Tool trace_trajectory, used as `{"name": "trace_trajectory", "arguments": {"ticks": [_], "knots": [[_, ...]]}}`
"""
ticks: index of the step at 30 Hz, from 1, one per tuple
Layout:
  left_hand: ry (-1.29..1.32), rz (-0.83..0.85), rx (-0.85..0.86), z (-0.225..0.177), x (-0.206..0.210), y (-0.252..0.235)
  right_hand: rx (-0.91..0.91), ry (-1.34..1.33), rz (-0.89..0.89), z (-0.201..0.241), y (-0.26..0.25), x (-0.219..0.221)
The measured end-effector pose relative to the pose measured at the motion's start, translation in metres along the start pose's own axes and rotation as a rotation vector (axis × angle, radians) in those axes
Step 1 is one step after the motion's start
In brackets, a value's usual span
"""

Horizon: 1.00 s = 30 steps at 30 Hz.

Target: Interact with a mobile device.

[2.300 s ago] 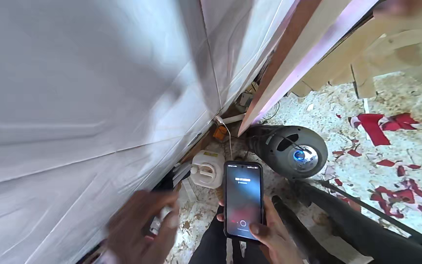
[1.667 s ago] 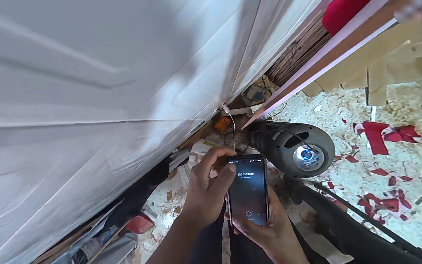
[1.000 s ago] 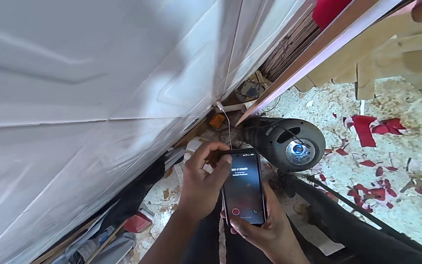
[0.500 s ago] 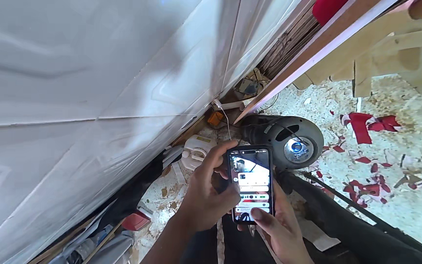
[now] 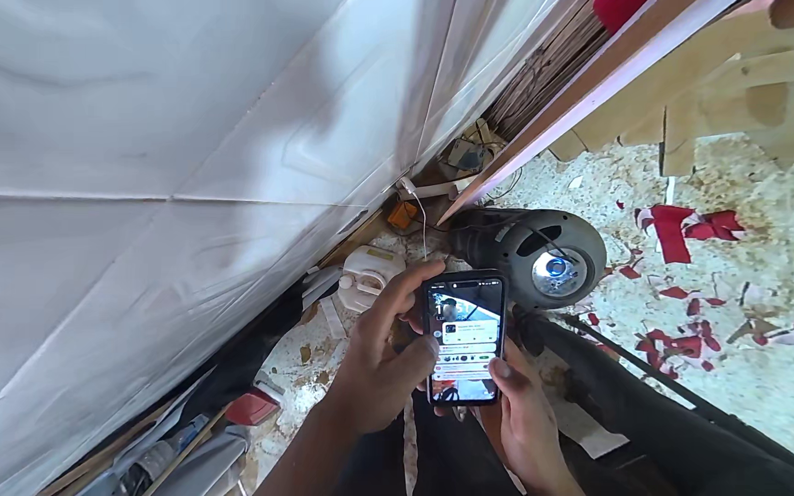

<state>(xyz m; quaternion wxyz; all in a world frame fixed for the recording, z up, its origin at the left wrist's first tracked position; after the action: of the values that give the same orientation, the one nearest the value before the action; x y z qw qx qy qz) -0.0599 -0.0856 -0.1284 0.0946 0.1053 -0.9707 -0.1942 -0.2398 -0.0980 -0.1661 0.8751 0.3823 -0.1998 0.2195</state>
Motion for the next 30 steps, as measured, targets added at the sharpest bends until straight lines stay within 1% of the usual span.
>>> {"name": "trace_trajectory", "arguments": {"ticks": [5, 7, 11, 25, 30], "knots": [[-0.028, 0.015, 0.032, -0.002, 0.003, 0.002, 0.004, 0.056, -0.11, -0.001, 0.001, -0.005], [-0.033, 0.014, 0.033, -0.002, 0.004, 0.002, 0.009, 0.028, -0.12, -0.001, 0.002, -0.006], [-0.009, 0.017, 0.03, 0.0, 0.006, 0.002, 0.033, -0.087, -0.074, -0.006, 0.005, -0.008], [0.025, 0.01, 0.006, 0.001, 0.01, -0.002, 0.043, -0.208, 0.084, -0.009, 0.008, -0.01], [0.031, 0.005, 0.007, -0.003, 0.013, -0.004, 0.043, -0.303, 0.151, -0.006, 0.007, -0.006]]}}
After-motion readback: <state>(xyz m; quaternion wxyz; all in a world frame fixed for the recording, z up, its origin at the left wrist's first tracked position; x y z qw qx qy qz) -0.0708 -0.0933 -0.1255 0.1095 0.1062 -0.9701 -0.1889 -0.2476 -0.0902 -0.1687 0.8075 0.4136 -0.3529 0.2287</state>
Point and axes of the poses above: each hand's wrist, its own y-axis away from the middle knuckle, its own x-axis out of the palm, z = x × y, the point moved 7 cm from there along -y, towards the middle knuckle, and after that the axes turned 1 degree about x, right-handed, at the moved point
